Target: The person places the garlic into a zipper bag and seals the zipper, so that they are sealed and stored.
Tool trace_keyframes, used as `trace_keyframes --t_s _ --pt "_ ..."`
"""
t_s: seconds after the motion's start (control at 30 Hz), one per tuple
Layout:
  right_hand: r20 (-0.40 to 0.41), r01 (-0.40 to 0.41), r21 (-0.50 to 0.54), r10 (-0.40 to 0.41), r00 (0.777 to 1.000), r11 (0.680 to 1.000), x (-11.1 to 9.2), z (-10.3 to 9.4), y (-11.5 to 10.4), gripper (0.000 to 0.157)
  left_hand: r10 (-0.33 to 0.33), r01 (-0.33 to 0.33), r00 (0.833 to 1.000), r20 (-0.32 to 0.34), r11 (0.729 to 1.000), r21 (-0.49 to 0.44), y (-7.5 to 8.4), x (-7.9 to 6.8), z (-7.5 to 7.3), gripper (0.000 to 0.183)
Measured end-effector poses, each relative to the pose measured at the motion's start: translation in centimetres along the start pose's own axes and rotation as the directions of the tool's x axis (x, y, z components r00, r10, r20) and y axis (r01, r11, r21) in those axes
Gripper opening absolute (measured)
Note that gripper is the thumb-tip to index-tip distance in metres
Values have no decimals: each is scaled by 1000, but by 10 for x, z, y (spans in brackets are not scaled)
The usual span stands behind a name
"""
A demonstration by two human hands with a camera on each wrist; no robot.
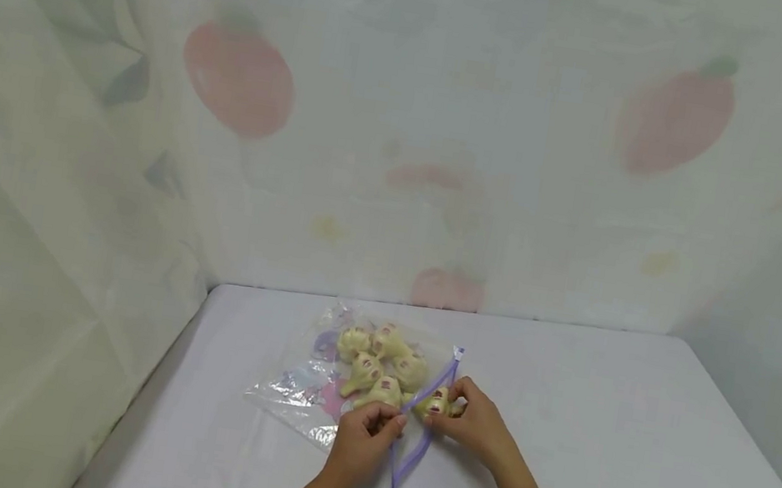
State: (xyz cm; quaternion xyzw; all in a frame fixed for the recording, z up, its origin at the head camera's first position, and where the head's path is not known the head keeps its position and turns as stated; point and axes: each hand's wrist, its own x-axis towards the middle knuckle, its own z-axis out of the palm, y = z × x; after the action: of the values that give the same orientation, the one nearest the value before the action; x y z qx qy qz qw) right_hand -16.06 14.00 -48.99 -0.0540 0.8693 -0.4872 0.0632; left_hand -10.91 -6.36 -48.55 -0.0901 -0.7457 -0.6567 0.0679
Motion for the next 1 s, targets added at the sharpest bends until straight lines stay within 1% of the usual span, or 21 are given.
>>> trace_keyframes --t_s 0.1,0.17,0.27,0.33,0.47,0.53,0.6,0.7,0.77,0.83,0.9,0.93,1.0 --pt "-23 16 -3 -16 1000 1000 0 2 -1 40 29 -29 1000 -3 1000 6 1 2 2 5" --pt "-36 42 26 -41 999 999 1 4 -3 34 43 -43 999 -5 999 11 1 4 2 4" --pt "-34 122 69 -120 992 990 5 8 -3 23 49 -49 999 -8 999 21 2 8 2 4" --pt "-34 180 95 -177 984 979 8 11 0 20 52 -52 999 -8 998 34 1 9 2 4" --pt "-20 259 84 -259 966 962 6 18 5 23 77 -77 997 2 995 69 -2 5 1 7" --pt "13 283 62 -284 959 957 4 21 5 25 101 -101 995 6 992 81 -3 2 0 7" --pt "63 299 59 -303 951 952 0 23 4 28 128 -128 992 6 988 92 -3 -1 -1 4" --pt "117 323 56 -328 937 945 -1 23 1 33 160 -159 987 -4 982 104 0 -1 -1 5" --pt "130 340 57 -344 930 939 0 23 -2 34 185 -183 983 -8 976 117 2 1 0 7" --pt "124 355 53 -359 925 934 2 22 -2 35 215 -213 977 -6 969 123 1 2 0 5" --pt "98 354 54 -357 929 934 3 22 -1 35 260 -258 966 4 955 143 -2 3 2 6" --pt "78 340 63 -344 936 938 4 21 0 34 284 -282 959 9 947 154 -6 4 2 6" --pt "17 278 83 -281 960 957 5 20 3 29 332 -330 943 20 927 179 -16 4 4 8"
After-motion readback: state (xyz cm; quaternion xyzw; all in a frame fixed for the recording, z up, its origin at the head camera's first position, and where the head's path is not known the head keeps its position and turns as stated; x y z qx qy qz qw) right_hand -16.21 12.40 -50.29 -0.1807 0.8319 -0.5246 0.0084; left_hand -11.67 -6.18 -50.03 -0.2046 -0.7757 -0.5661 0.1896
